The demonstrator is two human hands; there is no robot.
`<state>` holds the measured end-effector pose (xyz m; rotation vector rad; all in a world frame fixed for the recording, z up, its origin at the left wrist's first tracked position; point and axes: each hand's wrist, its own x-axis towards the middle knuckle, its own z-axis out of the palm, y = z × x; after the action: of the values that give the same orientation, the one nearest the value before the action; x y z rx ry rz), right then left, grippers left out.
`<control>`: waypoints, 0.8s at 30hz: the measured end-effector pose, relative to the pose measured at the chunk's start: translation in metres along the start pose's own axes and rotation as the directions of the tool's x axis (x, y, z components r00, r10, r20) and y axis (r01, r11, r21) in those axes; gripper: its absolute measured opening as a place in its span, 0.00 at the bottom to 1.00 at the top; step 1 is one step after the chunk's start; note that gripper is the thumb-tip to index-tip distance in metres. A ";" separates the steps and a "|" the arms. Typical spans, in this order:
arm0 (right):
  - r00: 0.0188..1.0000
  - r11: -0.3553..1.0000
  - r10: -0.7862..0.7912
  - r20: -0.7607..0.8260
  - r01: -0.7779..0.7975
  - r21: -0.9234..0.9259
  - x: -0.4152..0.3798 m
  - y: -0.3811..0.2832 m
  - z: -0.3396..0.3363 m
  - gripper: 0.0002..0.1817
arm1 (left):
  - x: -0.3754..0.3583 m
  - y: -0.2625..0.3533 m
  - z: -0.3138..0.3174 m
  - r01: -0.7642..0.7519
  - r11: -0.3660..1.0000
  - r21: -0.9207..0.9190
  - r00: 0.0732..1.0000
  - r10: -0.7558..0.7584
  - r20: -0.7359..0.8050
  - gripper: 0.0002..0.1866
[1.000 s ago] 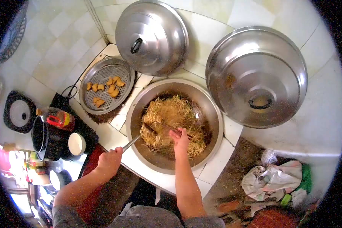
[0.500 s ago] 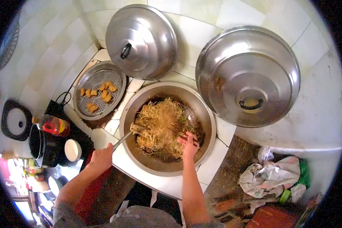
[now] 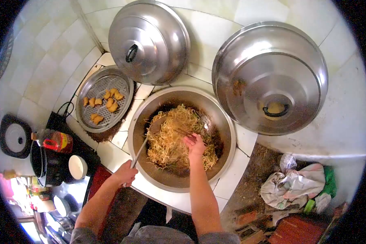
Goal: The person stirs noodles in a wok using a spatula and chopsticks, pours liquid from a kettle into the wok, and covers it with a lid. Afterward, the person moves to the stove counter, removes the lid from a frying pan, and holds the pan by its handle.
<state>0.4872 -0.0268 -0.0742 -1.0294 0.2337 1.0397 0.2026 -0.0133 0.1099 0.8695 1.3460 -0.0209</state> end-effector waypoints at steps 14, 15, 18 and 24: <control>0.960 0.871 -0.146 0.237 0.239 -0.429 -0.077 -0.056 0.014 0.20 | -0.056 0.010 -0.015 -0.105 0.977 0.183 0.984 0.128 -0.122 0.07; 0.963 0.876 -0.161 0.215 0.240 -0.419 -0.077 -0.053 0.006 0.20 | -0.043 -0.001 -0.017 -0.091 0.981 0.171 0.984 0.114 -0.135 0.07; 0.971 0.894 -0.207 0.122 0.239 -0.380 -0.069 -0.051 -0.025 0.21 | -0.011 -0.017 -0.025 -0.046 0.991 0.123 0.985 0.066 -0.159 0.08; 0.910 0.851 -0.411 -0.056 0.361 -0.381 -0.037 -0.054 -0.060 0.23 | 0.020 0.002 -0.025 0.136 0.991 -0.001 0.972 -0.134 -0.191 0.08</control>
<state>0.5285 -0.1027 -0.0527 -1.4187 -0.0651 0.6526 0.1876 0.0112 0.0947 0.8039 1.5845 -0.0525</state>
